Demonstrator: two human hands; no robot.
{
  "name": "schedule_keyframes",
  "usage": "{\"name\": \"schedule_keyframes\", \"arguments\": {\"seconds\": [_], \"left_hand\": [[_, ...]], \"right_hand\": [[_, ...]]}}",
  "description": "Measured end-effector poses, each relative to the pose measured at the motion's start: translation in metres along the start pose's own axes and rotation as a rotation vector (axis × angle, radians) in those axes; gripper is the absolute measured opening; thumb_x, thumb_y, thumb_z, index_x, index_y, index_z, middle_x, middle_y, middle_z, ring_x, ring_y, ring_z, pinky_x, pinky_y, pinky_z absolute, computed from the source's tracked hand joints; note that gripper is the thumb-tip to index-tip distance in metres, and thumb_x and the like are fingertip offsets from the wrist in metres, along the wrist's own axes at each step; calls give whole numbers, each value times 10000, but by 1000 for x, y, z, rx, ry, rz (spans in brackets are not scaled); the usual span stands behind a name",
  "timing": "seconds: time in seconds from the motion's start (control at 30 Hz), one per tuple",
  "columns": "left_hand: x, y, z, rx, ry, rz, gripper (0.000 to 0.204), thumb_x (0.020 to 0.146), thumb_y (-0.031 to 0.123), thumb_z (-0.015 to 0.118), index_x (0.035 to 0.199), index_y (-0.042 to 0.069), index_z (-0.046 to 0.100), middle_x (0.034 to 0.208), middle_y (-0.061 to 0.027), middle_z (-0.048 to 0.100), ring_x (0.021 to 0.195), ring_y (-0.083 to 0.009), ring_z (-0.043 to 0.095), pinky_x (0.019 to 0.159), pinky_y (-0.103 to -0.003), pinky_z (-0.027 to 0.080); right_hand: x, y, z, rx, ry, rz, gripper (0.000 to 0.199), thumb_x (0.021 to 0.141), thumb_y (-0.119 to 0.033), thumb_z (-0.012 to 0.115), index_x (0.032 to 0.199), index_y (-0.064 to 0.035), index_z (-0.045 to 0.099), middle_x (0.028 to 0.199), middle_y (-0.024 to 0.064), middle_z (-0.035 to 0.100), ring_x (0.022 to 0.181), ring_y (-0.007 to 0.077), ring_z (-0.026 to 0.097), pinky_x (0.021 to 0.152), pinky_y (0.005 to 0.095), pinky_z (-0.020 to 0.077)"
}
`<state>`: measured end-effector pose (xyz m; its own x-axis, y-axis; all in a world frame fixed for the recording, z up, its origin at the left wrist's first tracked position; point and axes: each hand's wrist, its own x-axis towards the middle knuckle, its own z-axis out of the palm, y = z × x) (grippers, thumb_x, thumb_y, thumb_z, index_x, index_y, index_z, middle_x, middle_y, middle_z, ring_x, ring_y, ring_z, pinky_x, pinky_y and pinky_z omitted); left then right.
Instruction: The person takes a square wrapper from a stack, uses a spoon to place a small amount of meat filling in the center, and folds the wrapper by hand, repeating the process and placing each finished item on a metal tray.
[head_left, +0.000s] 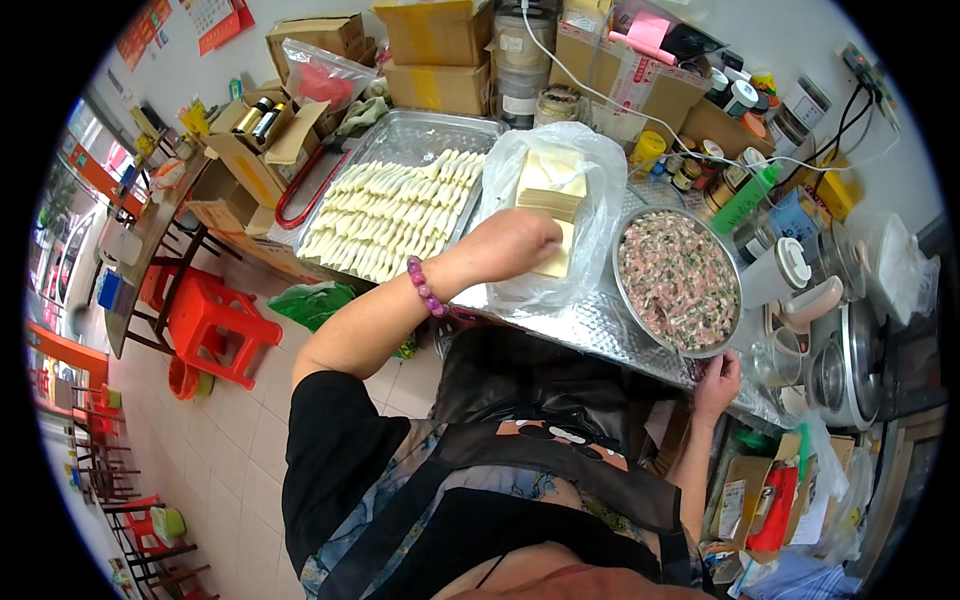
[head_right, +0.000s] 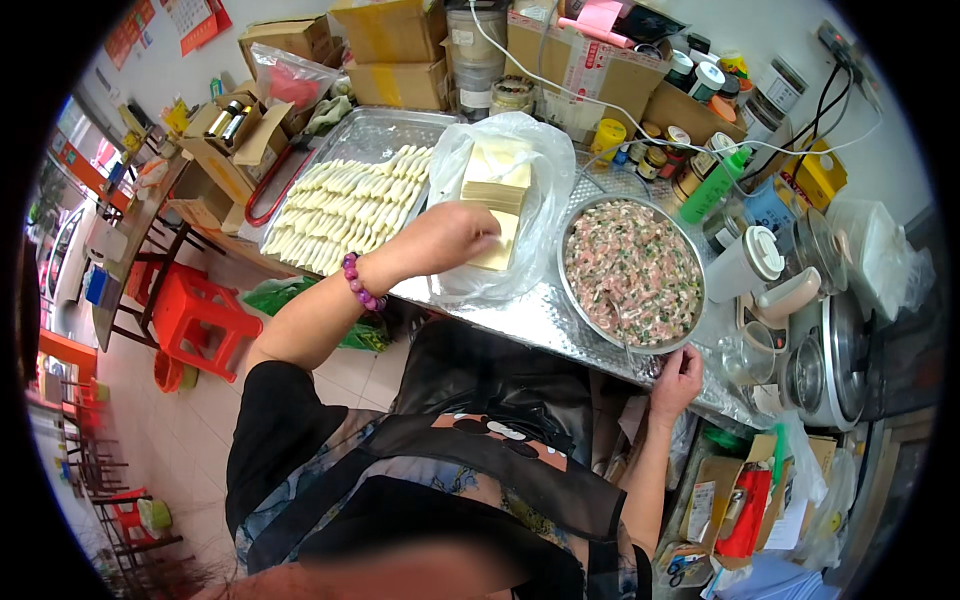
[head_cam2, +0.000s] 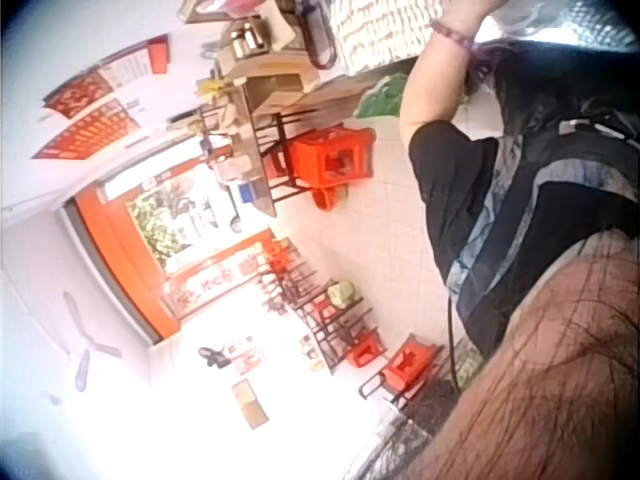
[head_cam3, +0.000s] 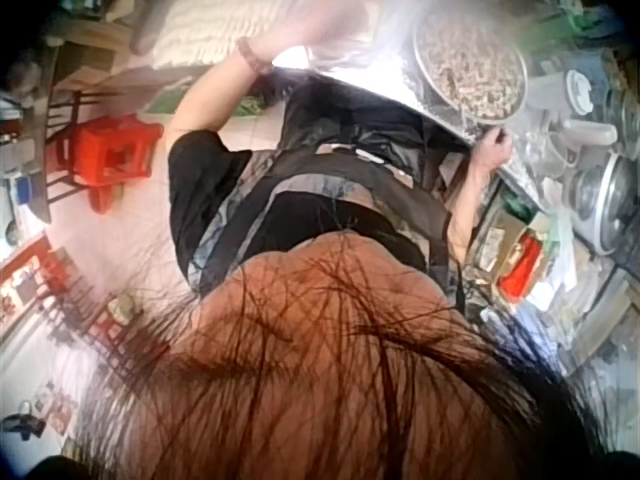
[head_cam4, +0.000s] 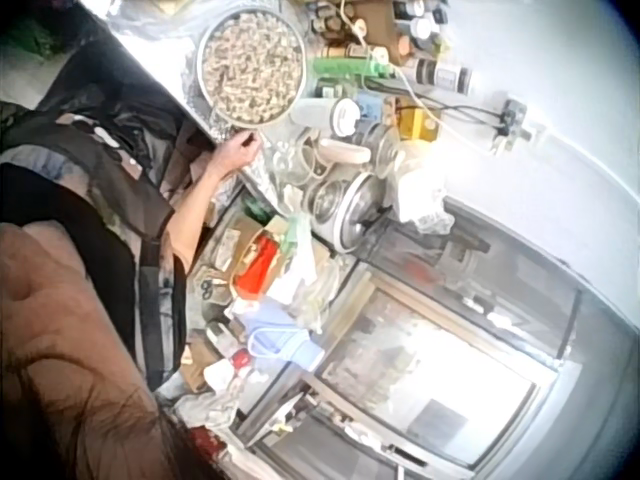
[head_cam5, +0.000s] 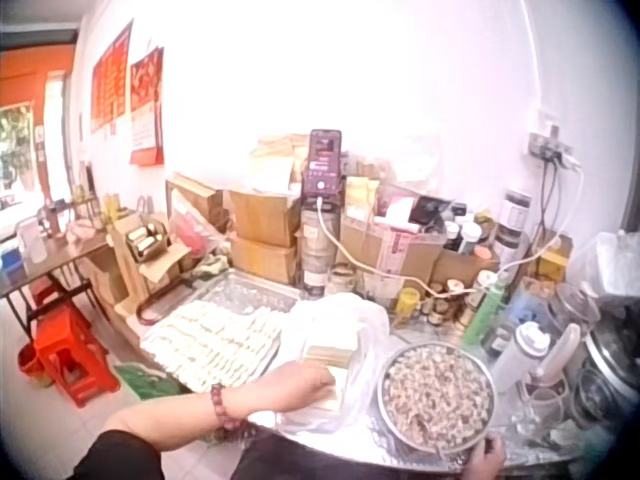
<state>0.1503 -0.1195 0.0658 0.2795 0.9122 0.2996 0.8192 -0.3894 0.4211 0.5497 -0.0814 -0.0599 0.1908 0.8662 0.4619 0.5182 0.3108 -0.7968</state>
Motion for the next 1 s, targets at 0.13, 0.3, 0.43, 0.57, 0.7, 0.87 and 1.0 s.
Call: {"name": "schedule_keyframes", "arguments": {"seconds": [0.13,0.3,0.43,0.57,0.7,0.87,1.0], "left_hand": [[4,-8,-11,-242,319,-229,200,902,181,540,968,-5,571,792,-132,620,714,-202,586,679,-297,465],[-9,-22,-5,-1725,409,-385,323,964,240,427,1191,24,505,1127,-111,594,1037,-216,578,919,-358,466],[-24,21,30,-2047,342,-499,421,972,268,392,1299,3,415,1271,-151,513,1157,-300,512,1024,-466,376],[-44,85,79,-2009,0,-531,385,861,95,576,1216,-11,474,1135,-121,583,1027,-240,597,913,-399,487],[-45,124,105,-2053,-181,-660,277,869,52,556,1135,-25,542,1072,-121,617,973,-220,616,869,-354,501],[-44,125,118,-2058,-26,-719,321,905,80,490,1194,-59,474,1154,-159,568,1052,-257,575,930,-384,459],[-45,122,126,-2127,77,-827,340,936,119,425,1225,-59,448,1180,-173,549,1077,-283,558,962,-408,434]], "right_hand": [[-11,-9,-9,228,31,82,96,866,-55,575,937,4,603,839,43,606,739,98,546,691,244,456],[-25,-59,-20,-79,-97,-370,243,733,15,666,960,-26,589,823,103,612,728,232,587,679,317,472],[-19,-90,-20,-138,-199,-637,367,638,24,702,980,-44,588,806,101,608,717,284,576,632,365,458],[-11,-116,-8,-77,-308,-679,337,643,10,706,958,-45,600,785,94,598,711,283,559,625,371,445],[5,-125,-5,-136,-372,-728,285,667,0,693,935,-45,608,787,94,590,731,279,551,630,365,439],[26,-116,-10,-168,-371,-726,155,752,-16,630,906,-38,637,864,103,617,838,298,572,738,385,458],[35,-109,-22,-63,-367,-630,127,808,-13,591,922,-30,645,883,125,637,866,308,586,784,381,460]]}}
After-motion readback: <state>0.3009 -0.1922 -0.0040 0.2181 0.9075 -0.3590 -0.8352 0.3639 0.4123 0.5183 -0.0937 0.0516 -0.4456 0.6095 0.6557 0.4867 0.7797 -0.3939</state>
